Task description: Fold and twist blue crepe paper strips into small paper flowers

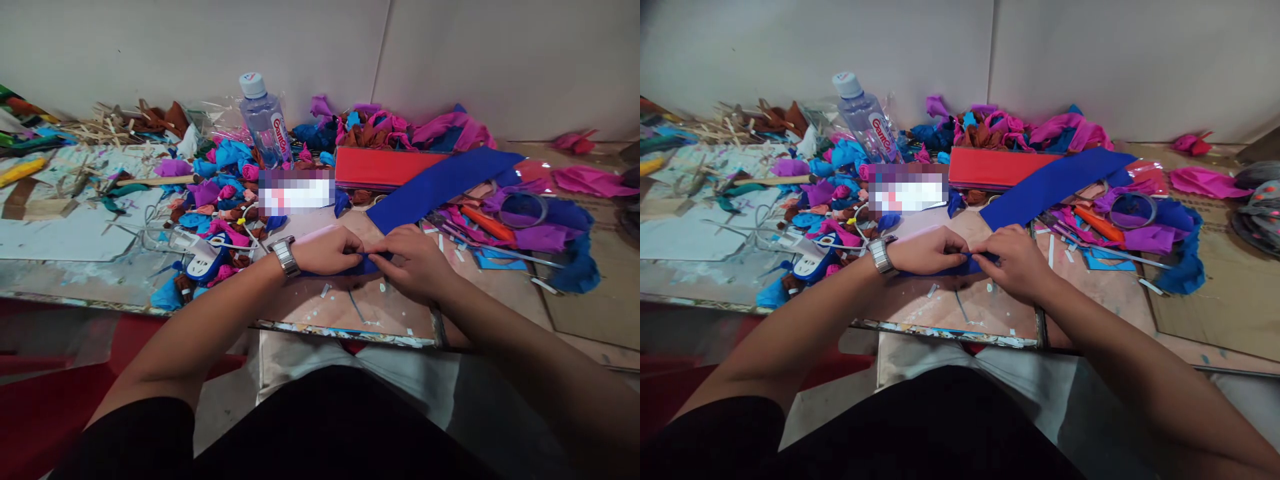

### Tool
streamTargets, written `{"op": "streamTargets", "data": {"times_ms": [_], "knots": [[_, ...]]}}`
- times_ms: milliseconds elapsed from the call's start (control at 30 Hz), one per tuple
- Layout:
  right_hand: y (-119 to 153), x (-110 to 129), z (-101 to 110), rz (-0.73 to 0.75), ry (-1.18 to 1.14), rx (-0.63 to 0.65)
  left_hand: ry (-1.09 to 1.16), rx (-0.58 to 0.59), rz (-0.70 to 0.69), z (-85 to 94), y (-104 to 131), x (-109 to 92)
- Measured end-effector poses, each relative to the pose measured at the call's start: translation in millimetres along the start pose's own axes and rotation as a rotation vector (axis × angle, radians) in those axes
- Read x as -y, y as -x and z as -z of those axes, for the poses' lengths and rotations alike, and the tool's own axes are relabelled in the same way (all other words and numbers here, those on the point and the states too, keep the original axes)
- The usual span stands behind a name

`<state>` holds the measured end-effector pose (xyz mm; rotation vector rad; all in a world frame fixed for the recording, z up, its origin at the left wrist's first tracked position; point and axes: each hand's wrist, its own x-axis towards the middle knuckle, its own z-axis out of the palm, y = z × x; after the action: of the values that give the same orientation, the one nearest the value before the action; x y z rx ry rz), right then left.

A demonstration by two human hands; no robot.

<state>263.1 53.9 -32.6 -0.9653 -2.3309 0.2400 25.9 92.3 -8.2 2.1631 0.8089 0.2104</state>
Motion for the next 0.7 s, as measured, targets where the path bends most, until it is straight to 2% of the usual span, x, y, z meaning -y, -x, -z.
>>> {"op": "streamTargets", "data": {"times_ms": [433, 700], "knots": [[2.8, -3.8, 1.9, 0.106, 0.044, -0.080, 0.194, 0.026, 0.062, 1.5, -1.4, 1.7], [5.2, -5.7, 1.7, 0.130, 0.078, -0.036, 0.168, 0.045, 0.062, 3.4, -0.3, 1.5]]}}
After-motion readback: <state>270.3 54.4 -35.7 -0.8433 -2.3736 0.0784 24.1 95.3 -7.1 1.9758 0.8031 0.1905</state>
